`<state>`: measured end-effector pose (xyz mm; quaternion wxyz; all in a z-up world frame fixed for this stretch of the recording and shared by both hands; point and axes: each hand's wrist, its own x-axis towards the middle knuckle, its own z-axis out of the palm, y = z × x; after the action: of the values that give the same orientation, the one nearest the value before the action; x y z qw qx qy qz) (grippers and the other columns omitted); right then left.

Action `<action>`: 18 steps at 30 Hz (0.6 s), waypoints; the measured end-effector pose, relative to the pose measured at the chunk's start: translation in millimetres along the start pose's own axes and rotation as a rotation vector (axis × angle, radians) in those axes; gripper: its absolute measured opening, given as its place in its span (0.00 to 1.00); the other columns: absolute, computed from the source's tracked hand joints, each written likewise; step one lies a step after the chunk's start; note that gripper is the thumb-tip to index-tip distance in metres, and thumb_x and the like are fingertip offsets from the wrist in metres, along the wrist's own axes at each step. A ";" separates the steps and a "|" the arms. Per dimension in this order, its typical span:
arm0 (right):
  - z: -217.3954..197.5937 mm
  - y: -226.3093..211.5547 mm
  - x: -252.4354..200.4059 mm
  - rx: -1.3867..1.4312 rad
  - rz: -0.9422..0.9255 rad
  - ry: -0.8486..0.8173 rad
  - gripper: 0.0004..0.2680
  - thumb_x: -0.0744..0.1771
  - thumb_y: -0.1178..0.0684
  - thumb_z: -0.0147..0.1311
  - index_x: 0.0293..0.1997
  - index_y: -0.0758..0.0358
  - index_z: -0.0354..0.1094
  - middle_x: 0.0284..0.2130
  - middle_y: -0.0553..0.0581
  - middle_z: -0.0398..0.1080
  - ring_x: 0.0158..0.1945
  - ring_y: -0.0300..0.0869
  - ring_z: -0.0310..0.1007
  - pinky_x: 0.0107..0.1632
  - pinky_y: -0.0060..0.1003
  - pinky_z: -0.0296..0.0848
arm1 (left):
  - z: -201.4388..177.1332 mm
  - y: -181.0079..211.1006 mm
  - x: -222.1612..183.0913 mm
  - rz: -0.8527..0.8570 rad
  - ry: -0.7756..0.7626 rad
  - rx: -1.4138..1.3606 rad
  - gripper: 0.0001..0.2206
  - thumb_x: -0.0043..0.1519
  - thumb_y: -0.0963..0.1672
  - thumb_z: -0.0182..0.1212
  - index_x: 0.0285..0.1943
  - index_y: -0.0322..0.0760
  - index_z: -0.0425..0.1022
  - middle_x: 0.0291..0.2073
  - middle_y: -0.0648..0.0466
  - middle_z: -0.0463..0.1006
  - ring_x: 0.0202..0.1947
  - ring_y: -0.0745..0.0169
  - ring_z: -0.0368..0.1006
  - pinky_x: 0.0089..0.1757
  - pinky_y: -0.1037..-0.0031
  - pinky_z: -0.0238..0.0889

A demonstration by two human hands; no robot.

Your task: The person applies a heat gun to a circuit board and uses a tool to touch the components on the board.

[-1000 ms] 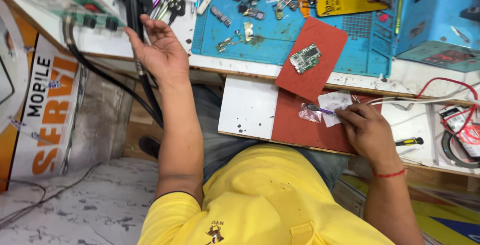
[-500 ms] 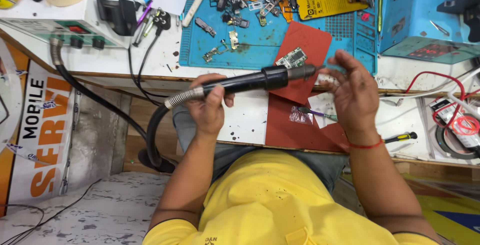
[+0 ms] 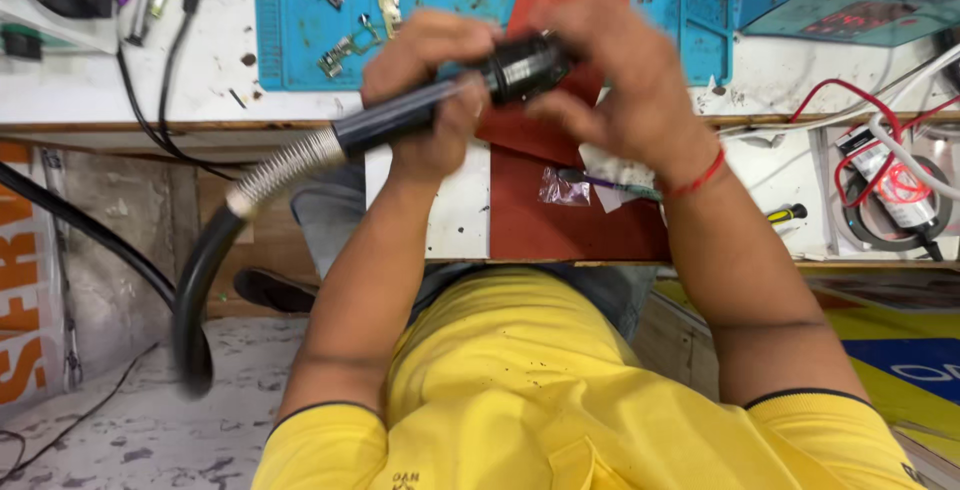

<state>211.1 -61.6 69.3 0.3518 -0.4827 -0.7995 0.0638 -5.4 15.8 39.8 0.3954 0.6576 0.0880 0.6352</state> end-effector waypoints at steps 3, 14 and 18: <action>-0.5 35.0 -8.3 0.147 0.024 0.027 0.25 0.67 0.50 0.68 0.69 0.67 0.58 0.57 0.64 0.64 0.60 0.56 0.66 0.63 0.46 0.68 | 3.3 -43.1 -3.2 -0.143 0.245 -0.266 0.14 0.68 0.47 0.59 0.39 0.29 0.68 0.36 0.47 0.75 0.41 0.55 0.76 0.47 0.64 0.72; 15.1 55.3 -19.2 -0.101 0.118 -0.185 0.19 0.65 0.49 0.65 0.61 0.64 0.70 0.58 0.60 0.64 0.64 0.56 0.61 0.69 0.52 0.59 | -24.3 -63.3 -33.3 -0.303 0.329 -0.179 0.12 0.71 0.44 0.55 0.38 0.29 0.65 0.31 0.45 0.74 0.33 0.57 0.73 0.43 0.71 0.66; 13.9 56.8 -19.9 -0.042 0.164 -0.145 0.16 0.65 0.52 0.65 0.57 0.64 0.70 0.58 0.59 0.64 0.63 0.55 0.61 0.68 0.48 0.63 | -22.4 -60.6 -28.9 -0.300 0.354 -0.094 0.12 0.69 0.43 0.56 0.36 0.29 0.65 0.31 0.46 0.72 0.31 0.59 0.73 0.39 0.70 0.66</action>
<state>249.5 -44.6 23.9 0.2764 -0.5478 -0.7819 0.1103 -7.4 47.9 -23.3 0.4941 0.4965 0.2229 0.6780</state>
